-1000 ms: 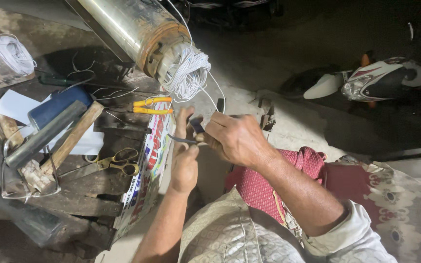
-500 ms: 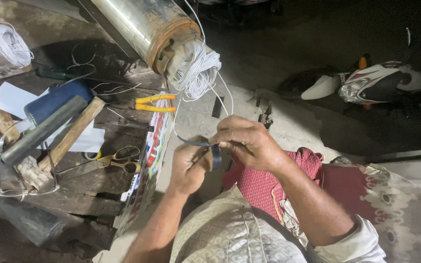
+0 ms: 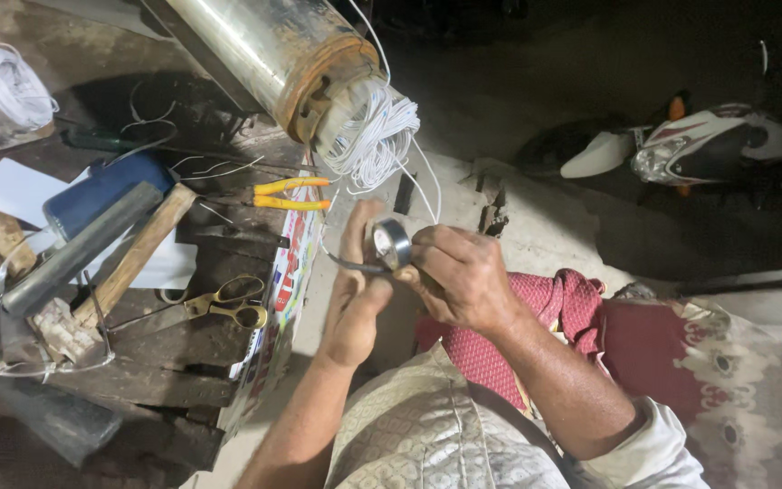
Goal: The person wraps black electrical tape around a white wire by hand. They repeatedly wind the tape around the wire, tear off pieces, and continue wrapping to cover the wire's length.
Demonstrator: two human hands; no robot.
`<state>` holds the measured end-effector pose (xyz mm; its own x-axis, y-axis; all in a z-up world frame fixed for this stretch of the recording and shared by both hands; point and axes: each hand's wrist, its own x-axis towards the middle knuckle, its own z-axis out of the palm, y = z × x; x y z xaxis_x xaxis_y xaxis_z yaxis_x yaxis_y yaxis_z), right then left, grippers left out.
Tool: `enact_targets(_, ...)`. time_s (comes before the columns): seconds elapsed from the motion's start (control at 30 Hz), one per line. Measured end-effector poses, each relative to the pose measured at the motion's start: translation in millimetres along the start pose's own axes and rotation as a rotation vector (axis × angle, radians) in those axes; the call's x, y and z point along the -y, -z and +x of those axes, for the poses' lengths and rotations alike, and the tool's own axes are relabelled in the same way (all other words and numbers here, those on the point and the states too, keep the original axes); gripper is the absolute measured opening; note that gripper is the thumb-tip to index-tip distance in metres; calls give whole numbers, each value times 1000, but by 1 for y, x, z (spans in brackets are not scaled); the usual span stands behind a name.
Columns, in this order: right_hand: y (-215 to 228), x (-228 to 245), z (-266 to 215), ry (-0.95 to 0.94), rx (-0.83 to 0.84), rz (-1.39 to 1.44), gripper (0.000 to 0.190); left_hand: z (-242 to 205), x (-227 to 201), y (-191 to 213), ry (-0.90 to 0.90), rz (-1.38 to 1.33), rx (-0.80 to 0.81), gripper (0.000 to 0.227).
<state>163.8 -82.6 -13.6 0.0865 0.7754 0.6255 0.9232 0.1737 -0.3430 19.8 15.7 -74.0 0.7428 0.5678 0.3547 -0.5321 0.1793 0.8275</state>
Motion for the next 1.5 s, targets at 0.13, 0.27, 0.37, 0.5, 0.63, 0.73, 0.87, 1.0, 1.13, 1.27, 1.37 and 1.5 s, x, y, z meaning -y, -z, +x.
enact_targets(0.13, 8, 12, 10, -164, 130, -148, 29, 15, -10, 11, -139, 310, 168, 67)
enact_targets(0.27, 17, 23, 15, -253, 94, -73, 23, 20, -4, 22, -71, 542, 180, 47)
enact_targets(0.37, 21, 24, 8, -329, 109, 232, 14, 16, -1, 31, -190, 762, 164, 32)
enact_targets(0.5, 16, 11, -11, -309, 205, 331, 21, 8, 1, 43, -298, 831, 199, 25)
enact_targets(0.63, 0, 1, -21, -273, 195, 364, 21, -9, 9, 43, -21, 719, 197, 27)
enact_targets(0.73, 0, 1, -24, -213, 164, 337, 27, -33, 12, 37, 218, 106, 148, 18)
enact_targets(0.87, 4, 1, -23, -211, 207, 333, 39, -49, 27, 32, 390, -479, 32, 31)
enact_targets(1.0, -2, 1, -26, -126, 141, 180, 35, -44, 40, 28, 351, -430, -6, 41)
enact_targets(1.13, -12, -3, -25, -47, 38, 9, 29, -26, 30, 23, 386, 63, -126, 27)
enact_targets(1.27, -8, -4, -16, -45, 47, -1, 28, -1, 18, 10, 200, -189, -247, 39)
enact_targets(1.37, -6, 4, -4, -186, 79, -46, 25, 5, 10, 7, 113, -162, -160, 68)
enact_targets(1.5, 1, 10, 12, -270, 117, -83, 32, 10, 9, 13, 108, -205, 30, 76)
